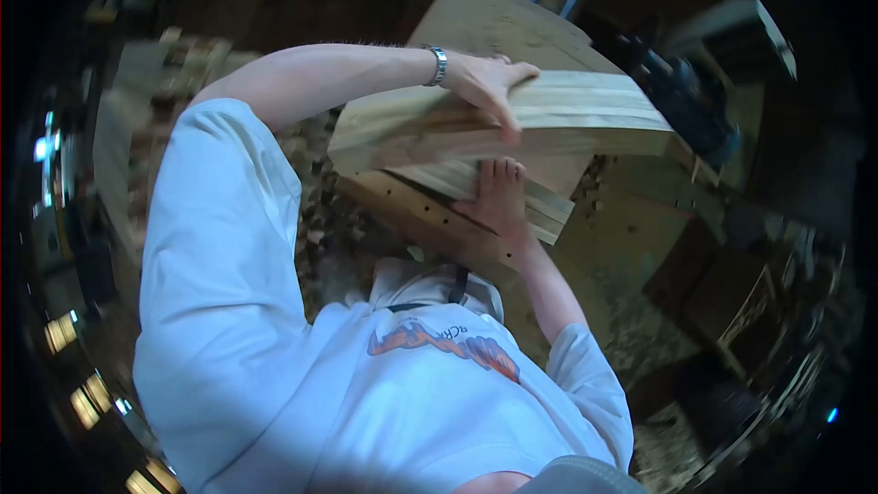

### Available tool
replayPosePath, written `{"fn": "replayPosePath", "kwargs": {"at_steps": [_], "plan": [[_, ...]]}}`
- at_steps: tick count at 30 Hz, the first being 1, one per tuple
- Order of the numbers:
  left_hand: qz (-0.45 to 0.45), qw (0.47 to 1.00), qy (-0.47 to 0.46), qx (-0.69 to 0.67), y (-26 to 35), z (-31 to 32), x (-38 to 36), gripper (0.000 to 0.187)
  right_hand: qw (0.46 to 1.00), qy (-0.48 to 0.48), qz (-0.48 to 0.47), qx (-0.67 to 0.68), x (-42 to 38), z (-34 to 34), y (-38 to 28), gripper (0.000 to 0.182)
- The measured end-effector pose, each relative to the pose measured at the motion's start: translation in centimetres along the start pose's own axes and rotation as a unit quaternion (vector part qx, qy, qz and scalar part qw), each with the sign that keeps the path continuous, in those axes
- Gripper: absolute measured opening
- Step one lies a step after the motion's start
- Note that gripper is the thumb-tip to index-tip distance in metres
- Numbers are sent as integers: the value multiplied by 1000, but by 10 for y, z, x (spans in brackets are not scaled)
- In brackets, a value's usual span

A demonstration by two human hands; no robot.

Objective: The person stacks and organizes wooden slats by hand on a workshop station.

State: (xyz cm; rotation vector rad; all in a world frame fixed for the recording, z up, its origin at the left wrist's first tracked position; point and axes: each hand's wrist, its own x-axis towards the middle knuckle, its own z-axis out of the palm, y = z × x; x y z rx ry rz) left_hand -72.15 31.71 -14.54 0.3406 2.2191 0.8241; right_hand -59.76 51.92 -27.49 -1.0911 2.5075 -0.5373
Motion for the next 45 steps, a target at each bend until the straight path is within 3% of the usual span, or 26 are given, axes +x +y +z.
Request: {"fn": "replayPosePath", "kwargs": {"at_steps": [1,3,5,7,12,14,16,20,23,24,25,26,27,28,29,30,32,34,35,37,39,41,42,44,45], "plan": [[-18,999,21,-18,4,12,-22,124,996,-7,-21,88,3,18,8,92],[60,976,18,-211,10,36,-70,123,964,-36,-69,253,18,38,23,83],[69,956,59,-279,13,76,-128,123,955,-62,-112,266,14,23,23,83],[143,892,161,-398,13,142,-183,126,937,-82,-126,315,-8,-2,42,83],[68,787,403,-462,46,328,-327,131,880,-209,-131,406,24,-49,49,82],[33,698,541,-469,83,411,-356,131,865,-257,-107,417,18,-57,34,82],[-3,619,650,-441,116,494,-374,131,852,-328,-124,388,28,-31,-33,82],[-61,411,813,-408,188,623,-370,126,681,-595,-119,409,-7,22,-159,81],[-126,316,856,-388,222,709,-364,130,544,-719,-57,429,-70,83,-240,81],[-148,256,871,-393,234,728,-357,129,494,-749,-31,440,-92,102,-259,81],[-171,196,884,-388,262,737,-349,129,538,-754,-77,370,-136,95,-296,80],[-167,176,889,-389,269,764,-346,129,541,-768,-91,332,-165,120,-323,78],[-194,81,894,-396,275,796,-346,127,519,-803,-86,280,-176,180,-354,70],[-218,0,888,-406,275,815,-345,125,605,-731,-206,241,-223,200,-377,72],[-222,-12,885,-409,275,832,-348,125,587,-757,-188,217,-248,226,-395,71],[-253,-59,879,-399,274,850,-352,125,568,-783,-168,192,-270,253,-410,70],[-287,-119,865,-394,271,876,-343,125,573,-793,-174,114,-286,335,-434,65],[-401,-189,816,-372,266,926,-338,126,537,-818,-187,87,-346,389,-459,65],[-410,-186,810,-374,266,955,-338,126,512,-832,-203,67,-381,412,-466,65],[-442,-305,722,-437,256,991,-328,128,542,-811,-217,29,-446,441,-468,66],[-462,-337,681,-456,229,1053,-305,134,562,-794,-234,-7,-492,497,-458,68],[-494,-413,540,-542,200,1120,-283,137,571,-748,-331,-73,-518,583,-417,76],[-490,-417,534,-548,183,1161,-268,137,562,-723,-390,-97,-546,604,-407,78],[-479,-482,477,-557,145,1240,-231,138,554,-708,-415,-142,-580,667,-375,79],[-478,-475,476,-564,130,1278,-214,138,549,-689,-442,-167,-598,699,-356,80]]}}
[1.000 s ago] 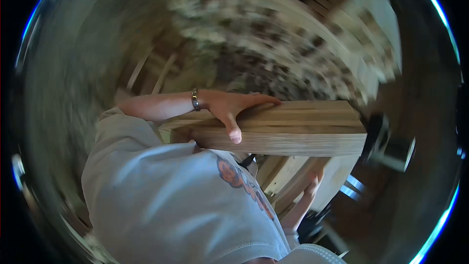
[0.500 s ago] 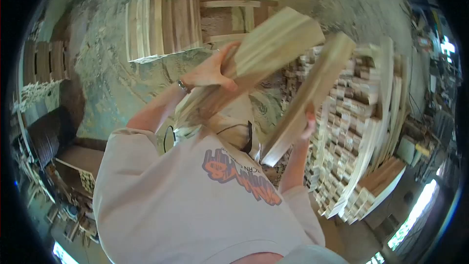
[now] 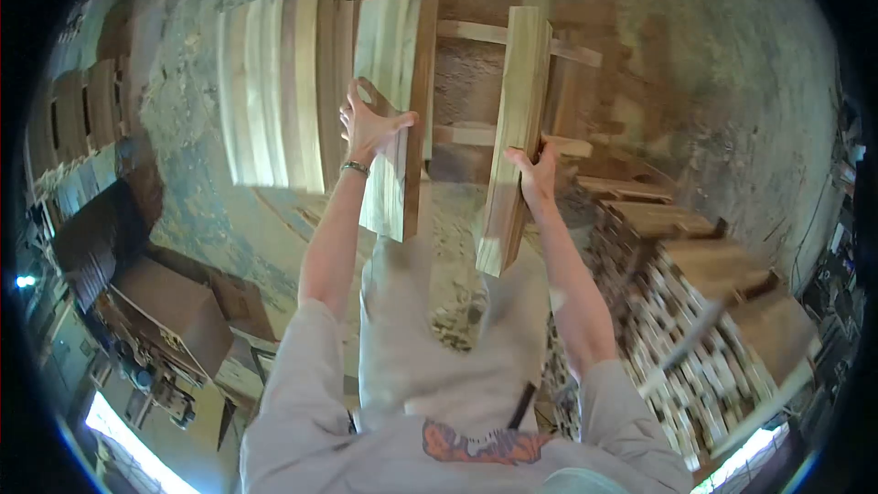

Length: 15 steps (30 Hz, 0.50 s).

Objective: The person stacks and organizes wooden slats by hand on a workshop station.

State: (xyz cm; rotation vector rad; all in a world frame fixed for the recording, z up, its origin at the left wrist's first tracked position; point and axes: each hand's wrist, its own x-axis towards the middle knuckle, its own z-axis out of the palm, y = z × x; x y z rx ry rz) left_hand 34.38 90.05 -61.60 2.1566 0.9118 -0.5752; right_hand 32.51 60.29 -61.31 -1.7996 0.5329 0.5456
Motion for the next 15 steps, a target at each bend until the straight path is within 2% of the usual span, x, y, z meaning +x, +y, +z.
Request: {"fn": "replayPosePath", "kwargs": {"at_steps": [3,5,9,13,15], "plan": [[-30,999,26,1,-34,22,84,140,996,-16,28,82,64,72,26,81],[-38,992,109,44,-47,44,116,139,998,-8,34,47,100,116,55,83],[-69,982,129,124,-48,74,149,138,999,44,-15,3,143,179,79,88],[-65,973,159,155,-48,89,146,134,992,86,-35,-83,143,205,67,96],[98,937,232,240,-56,83,138,120,988,94,-27,-122,135,212,51,94]]}}
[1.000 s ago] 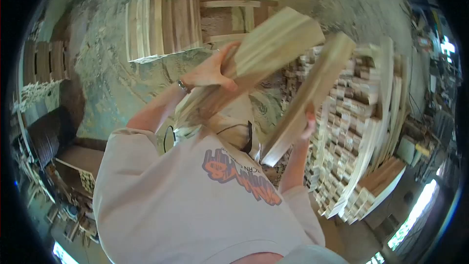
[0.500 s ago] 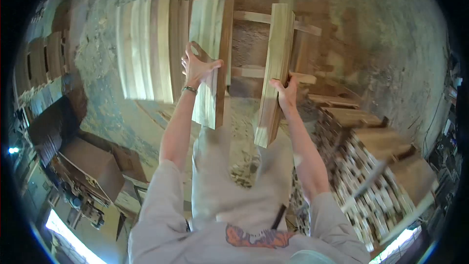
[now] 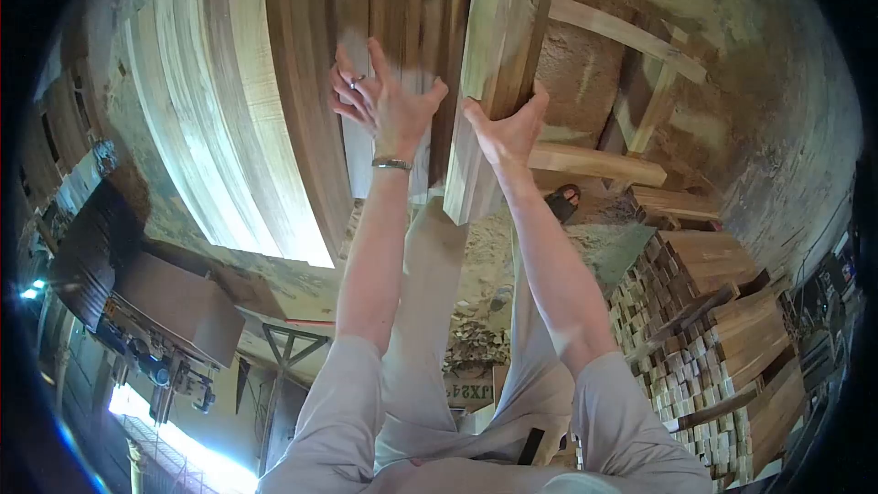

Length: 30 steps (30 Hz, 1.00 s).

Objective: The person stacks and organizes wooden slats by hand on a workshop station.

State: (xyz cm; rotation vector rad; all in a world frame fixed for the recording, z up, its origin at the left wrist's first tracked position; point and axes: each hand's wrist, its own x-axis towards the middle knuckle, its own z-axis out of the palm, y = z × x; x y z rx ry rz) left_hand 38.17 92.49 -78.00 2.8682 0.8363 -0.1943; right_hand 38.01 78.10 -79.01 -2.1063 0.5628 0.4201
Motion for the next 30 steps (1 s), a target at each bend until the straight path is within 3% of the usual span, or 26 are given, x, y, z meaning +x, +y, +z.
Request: {"fn": "replayPosePath", "kwargs": {"at_steps": [5,8,10,11,13,15,16,17,19,20,22,26,28,30], "plan": [[-1,998,-27,-61,-11,-3,3,100,998,-1,20,-63,-5,13,-23,101],[34,994,-49,-90,-31,-6,0,88,994,34,-23,-103,-13,33,-21,109],[62,991,-71,-99,-50,-6,-1,81,994,-51,-15,-96,-29,34,-21,115],[99,987,-78,-96,-54,-5,-1,79,994,-47,-13,-94,-30,29,-20,115],[147,981,-83,-93,-57,-13,-8,77,980,-112,-62,-154,-27,13,-19,108],[72,977,-176,-93,-48,-32,-18,73,966,-129,-76,-210,-41,-24,-27,103],[110,970,-178,-122,-45,-44,-28,70,947,-150,-81,-273,-54,-52,-32,98],[154,959,-181,-156,-37,-63,-43,68,960,-151,-62,-228,-76,-84,-31,94],[259,923,-233,-160,-6,-122,-73,65,975,-144,-20,-169,-135,-167,-40,84],[298,913,-229,-159,13,-149,-95,65,969,-72,-51,-229,-176,-206,-36,77],[378,867,-248,-211,63,-217,-131,67,978,-113,61,-165,-243,-301,-39,74],[559,758,-187,-280,196,-333,-203,68,984,120,123,-41,-367,-421,49,72],[626,703,-164,-294,265,-381,-254,64,937,164,274,141,-421,-517,11,66],[692,601,-164,-365,347,-427,-332,57,908,337,226,102,-469,-552,78,55]]}}
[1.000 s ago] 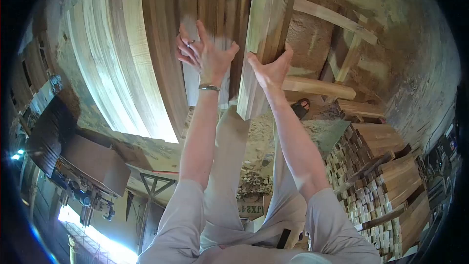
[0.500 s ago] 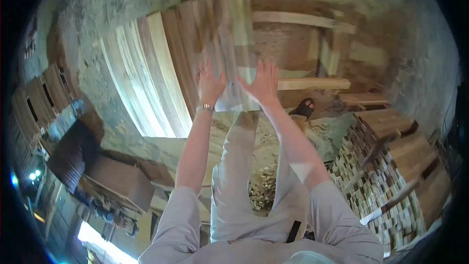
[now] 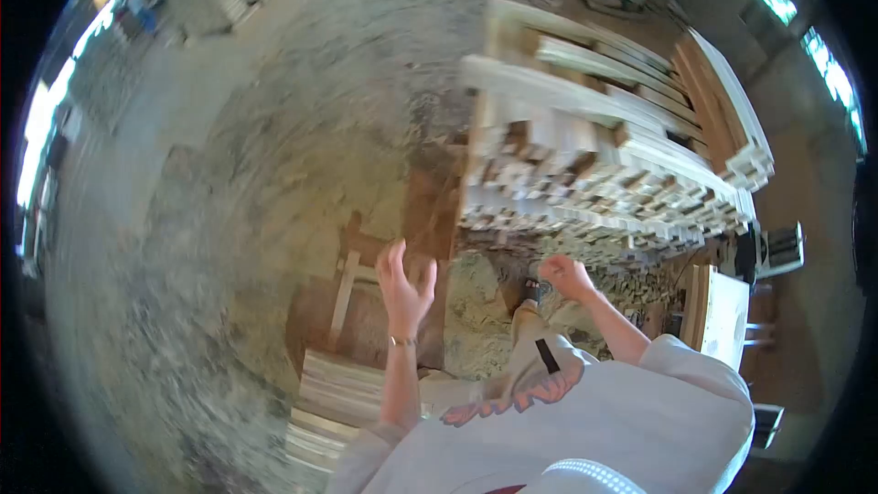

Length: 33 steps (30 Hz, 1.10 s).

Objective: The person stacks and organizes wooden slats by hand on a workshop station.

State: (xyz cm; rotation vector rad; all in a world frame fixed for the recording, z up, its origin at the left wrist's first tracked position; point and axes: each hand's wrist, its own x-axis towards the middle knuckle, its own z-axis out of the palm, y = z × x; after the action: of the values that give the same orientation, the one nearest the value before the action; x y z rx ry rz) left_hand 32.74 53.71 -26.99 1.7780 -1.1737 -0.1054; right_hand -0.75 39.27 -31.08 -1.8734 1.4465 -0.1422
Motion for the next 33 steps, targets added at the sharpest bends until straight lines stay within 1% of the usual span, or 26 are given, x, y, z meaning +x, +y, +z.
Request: {"fn": "replayPosePath", "kwargs": {"at_steps": [1,3,5,7,8,9,10,11,13,14,15,16,17,20,21,22,23,24,25,26,28,29,30,31,32,33], "plan": [[55,998,7,-2,39,22,47,55,1000,9,9,17,9,-27,11,55],[155,987,25,-12,123,70,112,49,965,122,17,233,9,-77,24,33],[222,971,8,-84,206,134,153,45,926,225,-47,300,22,-123,46,24],[297,947,-45,-115,287,200,175,44,909,362,-104,181,10,-215,35,19],[267,943,-110,-165,313,239,182,47,832,531,-154,46,10,-262,40,16],[207,932,-192,-225,340,276,191,53,762,639,-106,22,18,-298,72,22],[121,906,-275,-300,357,318,199,60,685,714,-52,135,14,-343,57,38],[-16,883,-362,-297,396,340,210,64,668,734,11,120,17,-383,86,74],[-18,853,-431,-295,452,401,228,77,631,737,70,231,37,-449,106,88],[-29,820,-481,-310,482,415,229,91,657,713,103,222,48,-456,122,90],[-21,815,-491,-307,497,443,229,91,678,691,129,214,63,-462,139,92],[26,843,-459,-279,511,471,228,99,706,680,128,150,79,-459,158,85],[70,867,-424,-251,522,493,228,107,708,686,140,89,90,-451,157,71],[56,881,-432,-186,562,518,241,121,730,672,115,50,80,-437,125,55],[52,892,-434,-114,577,523,242,112,733,672,103,26,80,-434,121,53],[103,910,-399,-49,590,527,247,98,728,678,97,29,78,-434,105,52],[154,920,-359,12,603,529,252,85,728,682,68,-15,78,-433,106,56],[159,918,-364,8,615,536,260,85,744,665,62,-2,77,-436,102,65],[177,908,-374,70,626,543,267,98,759,648,55,12,76,-439,98,74],[196,893,-383,131,630,548,269,111,754,654,62,9,74,-444,94,74],[185,894,-394,108,626,549,260,115,745,665,24,46,71,-451,90,98],[163,900,-396,84,627,550,256,119,738,673,29,39,69,-457,96,98],[235,892,-357,148,621,541,247,102,746,663,54,-4,64,-468,107,108],[229,896,-355,136,617,556,248,102,756,649,76,-49,61,-482,115,119],[235,901,-342,128,608,571,247,100,813,570,107,-43,65,-491,118,123],[242,903,-331,127,601,580,246,98,818,564,106,-44,64,-488,112,123]]}}
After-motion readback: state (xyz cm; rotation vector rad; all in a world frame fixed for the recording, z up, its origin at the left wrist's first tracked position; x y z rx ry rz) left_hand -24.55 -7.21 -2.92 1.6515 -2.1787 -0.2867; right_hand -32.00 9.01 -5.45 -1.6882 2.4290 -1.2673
